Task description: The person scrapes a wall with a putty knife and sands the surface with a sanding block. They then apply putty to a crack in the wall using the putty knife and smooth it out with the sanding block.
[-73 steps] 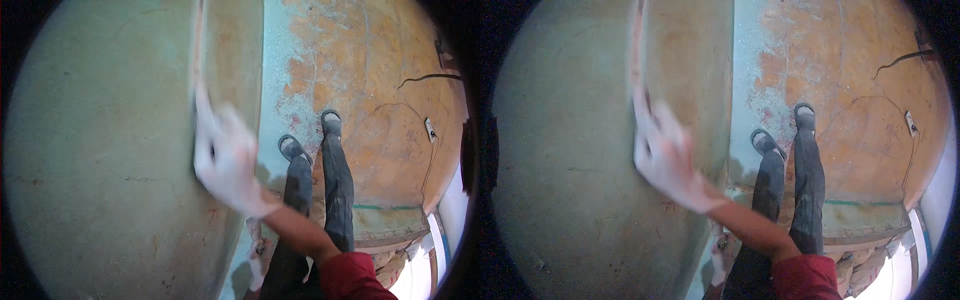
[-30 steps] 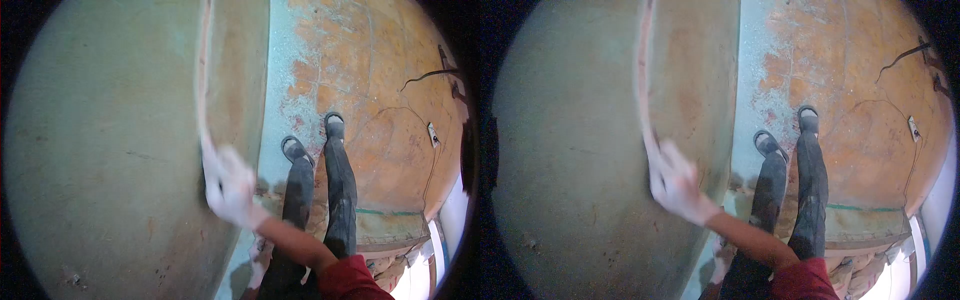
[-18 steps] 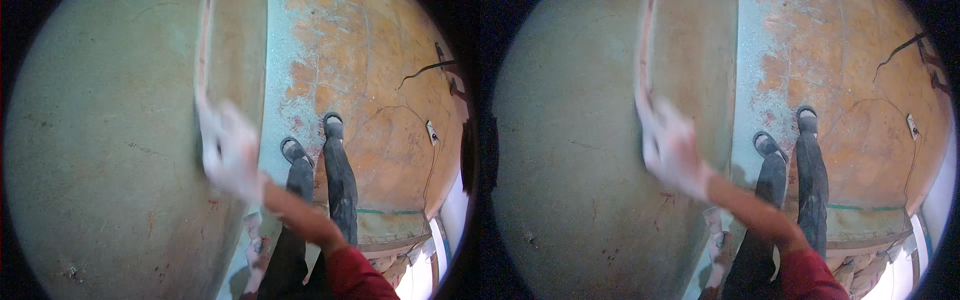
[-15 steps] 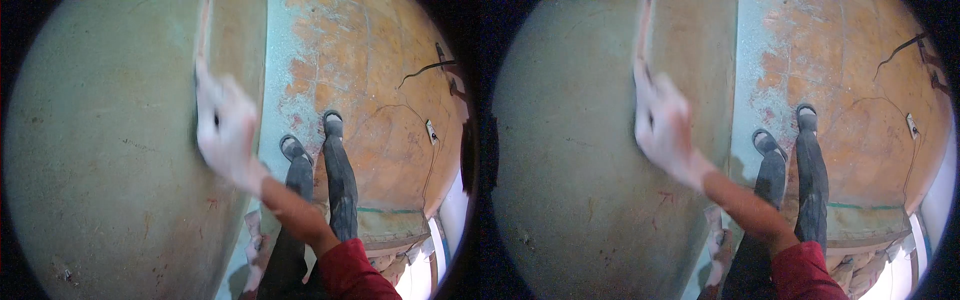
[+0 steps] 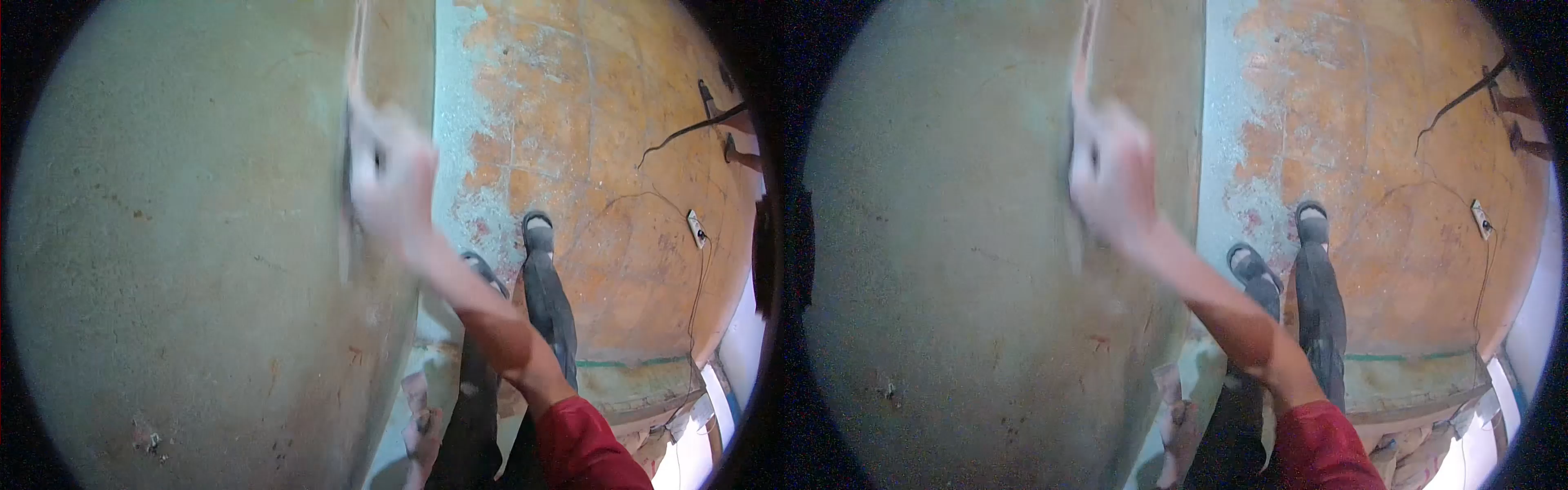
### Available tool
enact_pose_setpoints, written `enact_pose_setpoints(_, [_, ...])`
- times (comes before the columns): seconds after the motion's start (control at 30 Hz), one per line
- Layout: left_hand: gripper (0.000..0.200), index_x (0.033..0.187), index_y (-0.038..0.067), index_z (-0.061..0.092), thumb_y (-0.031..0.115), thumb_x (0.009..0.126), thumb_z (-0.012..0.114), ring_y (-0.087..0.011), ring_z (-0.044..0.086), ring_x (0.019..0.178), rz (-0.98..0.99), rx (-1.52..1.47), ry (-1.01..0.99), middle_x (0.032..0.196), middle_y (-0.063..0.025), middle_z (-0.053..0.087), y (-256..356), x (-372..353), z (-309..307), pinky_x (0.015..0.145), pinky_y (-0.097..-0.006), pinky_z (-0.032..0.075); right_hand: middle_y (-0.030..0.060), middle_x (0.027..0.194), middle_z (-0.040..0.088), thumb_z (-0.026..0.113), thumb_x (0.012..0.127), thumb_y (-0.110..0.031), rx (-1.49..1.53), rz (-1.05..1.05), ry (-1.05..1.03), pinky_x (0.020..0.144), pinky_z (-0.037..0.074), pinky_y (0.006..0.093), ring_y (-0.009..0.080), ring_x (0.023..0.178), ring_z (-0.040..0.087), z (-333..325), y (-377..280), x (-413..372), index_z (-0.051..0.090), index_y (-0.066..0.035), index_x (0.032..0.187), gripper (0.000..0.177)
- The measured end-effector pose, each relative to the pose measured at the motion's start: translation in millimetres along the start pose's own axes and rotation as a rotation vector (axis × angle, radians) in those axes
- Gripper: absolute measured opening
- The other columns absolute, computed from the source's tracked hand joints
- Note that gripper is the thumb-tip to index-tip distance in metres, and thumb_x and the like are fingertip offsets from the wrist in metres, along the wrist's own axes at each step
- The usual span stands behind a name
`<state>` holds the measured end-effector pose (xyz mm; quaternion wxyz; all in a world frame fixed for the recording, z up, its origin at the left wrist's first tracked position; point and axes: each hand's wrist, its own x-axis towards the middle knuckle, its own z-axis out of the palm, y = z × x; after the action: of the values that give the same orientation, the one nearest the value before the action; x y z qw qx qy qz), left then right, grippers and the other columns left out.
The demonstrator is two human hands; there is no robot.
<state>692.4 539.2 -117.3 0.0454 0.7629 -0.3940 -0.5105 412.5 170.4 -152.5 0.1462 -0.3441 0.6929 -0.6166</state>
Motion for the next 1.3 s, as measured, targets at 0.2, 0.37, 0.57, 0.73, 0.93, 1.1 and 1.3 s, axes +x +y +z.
enact_pose_setpoints(0.2, [0.017, 0.080, 0.004, 0.062, 0.014, 0.094, 0.067, -0.0072, 0.044, 0.058, -0.001, 0.203, 0.014, 0.067, 0.0024, 0.051, 69.0, 5.5, 9.9, 0.051, -0.0252, 0.039, 0.0214, 0.075, 0.055, 0.055, 0.083, 0.002, 0.227, 0.086, -0.105, 0.067, 0.045, 0.0463, 0.0373, 0.068, 0.057, -27.2, -19.6, -84.0, 0.062, 0.002, 0.127, 0.045])
enact_pose_setpoints(0.37, [0.021, 0.077, 0.005, 0.058, 0.014, 0.093, 0.068, -0.0063, 0.043, 0.060, 0.005, 0.125, 0.041, 0.064, 0.0035, 0.045, 42.3, 12.2, 16.2, 0.055, -0.0241, 0.038, 0.0222, 0.075, 0.058, 0.055, 0.085, 0.002, 0.101, 0.041, -0.051, 0.067, 0.046, 0.0450, 0.0346, 0.070, 0.060, 10.0, 18.5, -31.6, 0.066, 0.003, 0.119, 0.036])
enact_pose_setpoints(0.57, [0.028, 0.079, -0.001, 0.058, 0.021, 0.094, 0.067, -0.0123, 0.051, 0.065, 0.201, 0.097, 0.018, 0.067, -0.0077, 0.054, 41.3, 18.6, 0.2, 0.060, -0.0325, 0.044, 0.0196, 0.076, 0.055, 0.054, 0.083, 0.005, 0.269, 0.154, -0.193, 0.061, 0.042, 0.0442, 0.0337, 0.068, 0.056, -29.0, -37.2, -117.7, 0.066, 0.006, 0.117, 0.035])
enact_pose_setpoints(0.73, [0.028, 0.088, -0.002, 0.065, 0.025, 0.094, 0.066, -0.0168, 0.058, 0.072, -0.151, 0.334, 0.007, 0.080, -0.0169, 0.065, 48.3, 15.5, -9.2, 0.067, -0.0356, 0.048, 0.0180, 0.071, 0.055, 0.055, 0.089, 0.005, 0.130, 0.134, 0.018, 0.065, 0.046, 0.0416, 0.0268, 0.065, 0.058, 3.8, -13.4, -49.1, 0.068, 0.004, 0.115, 0.029])
enact_pose_setpoints(0.93, [0.021, 0.093, 0.001, 0.068, 0.022, 0.093, 0.066, -0.0172, 0.057, 0.074, -0.157, 0.315, -0.168, 0.082, -0.0130, 0.066, 10.9, 13.4, -14.7, 0.073, -0.0322, 0.049, 0.0162, 0.070, 0.054, 0.056, 0.087, 0.008, 0.118, 0.136, -0.136, 0.066, 0.047, 0.0375, 0.0248, 0.063, 0.055, -14.9, -27.4, -56.0, 0.066, 0.007, 0.119, 0.033])
enact_pose_setpoints(1.1, [0.019, 0.092, 0.001, 0.067, 0.020, 0.093, 0.066, -0.0176, 0.055, 0.073, -0.180, 0.184, -0.073, 0.080, -0.0135, 0.064, 10.8, 8.7, -7.4, 0.072, -0.0329, 0.048, 0.0172, 0.071, 0.053, 0.054, 0.086, 0.008, 0.251, 0.086, -0.270, 0.066, 0.048, 0.0375, 0.0255, 0.064, 0.058, -50.8, -61.5, -161.3, 0.065, 0.006, 0.121, 0.036])
enact_pose_setpoints(1.3, [0.019, 0.091, 0.001, 0.067, 0.020, 0.093, 0.066, -0.0187, 0.054, 0.072, -0.212, 0.179, -0.013, 0.079, -0.0152, 0.062, 16.4, -4.3, 2.9, 0.069, -0.0338, 0.047, 0.0176, 0.070, 0.054, 0.058, 0.088, 0.005, 0.110, 0.067, -0.090, 0.072, 0.052, 0.0346, 0.0224, 0.065, 0.061, -20.3, -36.1, -54.7, 0.065, 0.005, 0.123, 0.036])
